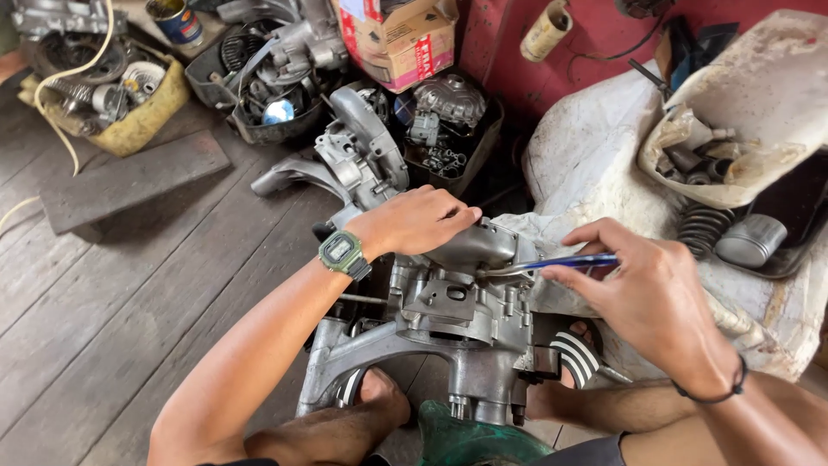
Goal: The person sits on the floor and uses a small tool to scrape and clean the surface of a metallic engine component. They hold the part steady with one hand while working on the edges and crevices with the other.
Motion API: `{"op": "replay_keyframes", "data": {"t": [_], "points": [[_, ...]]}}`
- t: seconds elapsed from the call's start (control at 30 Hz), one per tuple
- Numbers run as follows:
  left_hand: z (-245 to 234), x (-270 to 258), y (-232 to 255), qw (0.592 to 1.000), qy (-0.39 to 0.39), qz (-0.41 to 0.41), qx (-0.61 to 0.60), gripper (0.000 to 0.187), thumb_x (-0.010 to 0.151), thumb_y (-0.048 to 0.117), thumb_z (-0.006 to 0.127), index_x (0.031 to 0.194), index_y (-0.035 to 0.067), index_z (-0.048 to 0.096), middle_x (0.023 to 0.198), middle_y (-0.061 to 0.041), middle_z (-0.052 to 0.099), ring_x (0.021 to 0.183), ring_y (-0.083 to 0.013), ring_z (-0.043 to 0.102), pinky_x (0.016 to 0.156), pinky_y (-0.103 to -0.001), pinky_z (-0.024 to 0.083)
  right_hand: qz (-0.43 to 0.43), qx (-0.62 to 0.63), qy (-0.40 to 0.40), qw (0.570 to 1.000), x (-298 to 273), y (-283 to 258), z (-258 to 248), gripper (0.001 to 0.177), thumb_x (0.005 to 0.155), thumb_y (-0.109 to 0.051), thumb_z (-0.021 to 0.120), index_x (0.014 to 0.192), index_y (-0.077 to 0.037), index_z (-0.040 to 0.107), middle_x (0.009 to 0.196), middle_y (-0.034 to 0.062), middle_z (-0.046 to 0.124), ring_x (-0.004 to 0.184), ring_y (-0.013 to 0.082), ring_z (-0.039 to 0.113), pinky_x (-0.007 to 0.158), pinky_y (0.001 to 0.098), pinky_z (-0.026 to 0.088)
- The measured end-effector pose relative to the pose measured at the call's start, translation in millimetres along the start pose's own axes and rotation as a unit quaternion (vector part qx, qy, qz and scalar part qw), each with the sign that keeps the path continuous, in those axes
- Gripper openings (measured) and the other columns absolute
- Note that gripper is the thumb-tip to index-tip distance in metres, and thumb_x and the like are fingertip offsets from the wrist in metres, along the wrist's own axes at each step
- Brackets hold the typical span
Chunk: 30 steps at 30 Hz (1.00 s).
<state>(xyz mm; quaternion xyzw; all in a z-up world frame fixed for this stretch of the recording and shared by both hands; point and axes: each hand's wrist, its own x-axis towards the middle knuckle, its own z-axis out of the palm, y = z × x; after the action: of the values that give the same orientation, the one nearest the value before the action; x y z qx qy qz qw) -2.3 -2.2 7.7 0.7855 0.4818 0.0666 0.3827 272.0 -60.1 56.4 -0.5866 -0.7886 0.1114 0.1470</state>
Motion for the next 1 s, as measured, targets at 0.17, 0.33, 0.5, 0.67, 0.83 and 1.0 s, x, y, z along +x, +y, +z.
{"op": "replay_keyframes", "data": {"t": [0.17,0.33,0.5,0.67,0.83,1.0], "points": [[4,2,-3,1.000,0.007,0.002,0.010,0.057,0.111,0.049,0.031,0.066,0.013,0.028,0.055,-0.001,0.031,0.052,-0.0210,0.038,0.067,-0.039,0.039,0.075,0.172,0.054,0.981,-12,-8,17,0.033,0.072,-0.028,0.093,0.095,-0.014,0.074,0.083,-0.0019,0.078,0.071,0.0063,0.069,0.071,0.0225,0.052],[-3,-5,3,0.999,0.002,0.013,-0.051,0.061,0.111,0.049,0.032,0.057,0.020,0.040,0.045,0.007,0.035,0.042,-0.0106,0.025,0.052,-0.030,0.030,0.108,0.361,0.089,0.922,-18,-1,48,0.027,0.071,-0.010,0.095,0.089,-0.007,0.075,0.070,0.0052,0.075,0.062,0.0069,0.061,0.063,0.0223,0.055],[-5,-6,4,0.998,0.011,0.021,-0.054,0.063,0.111,0.047,0.032,0.055,0.020,0.039,0.044,0.008,0.035,0.040,-0.0077,0.023,0.050,-0.030,0.031,-0.072,0.342,0.173,0.921,-8,1,63,0.026,0.084,-0.009,0.088,0.095,-0.002,0.066,0.091,0.0143,0.078,0.080,0.0216,0.078,0.068,0.0275,0.061],[6,1,-7,0.997,0.021,0.034,-0.071,0.059,0.110,0.045,0.034,0.057,0.020,0.041,0.046,0.007,0.036,0.042,-0.0099,0.026,0.053,-0.030,0.031,-0.125,0.335,0.180,0.916,-14,2,82,0.026,0.096,-0.014,0.078,0.098,0.001,0.056,0.093,0.0157,0.077,0.079,0.0224,0.076,0.068,0.0292,0.057],[7,3,-10,0.997,0.030,0.019,-0.061,0.056,0.107,0.046,0.038,0.057,0.021,0.038,0.047,0.008,0.036,0.043,-0.0107,0.027,0.054,-0.031,0.031,-0.159,0.371,0.244,0.882,-21,26,104,0.031,0.098,-0.018,0.075,0.100,0.000,0.051,0.090,0.0199,0.075,0.073,0.0239,0.072,0.068,0.0291,0.055],[5,4,-7,1.000,0.001,-0.014,-0.001,0.059,0.110,0.051,0.031,0.063,0.015,0.034,0.053,0.003,0.031,0.048,-0.0129,0.033,0.059,-0.031,0.039,-0.197,0.375,0.198,0.884,-10,33,124,0.025,0.106,-0.017,0.065,0.118,-0.005,0.047,0.095,0.0121,0.067,0.086,0.0239,0.077,0.063,0.0220,0.056]]}}
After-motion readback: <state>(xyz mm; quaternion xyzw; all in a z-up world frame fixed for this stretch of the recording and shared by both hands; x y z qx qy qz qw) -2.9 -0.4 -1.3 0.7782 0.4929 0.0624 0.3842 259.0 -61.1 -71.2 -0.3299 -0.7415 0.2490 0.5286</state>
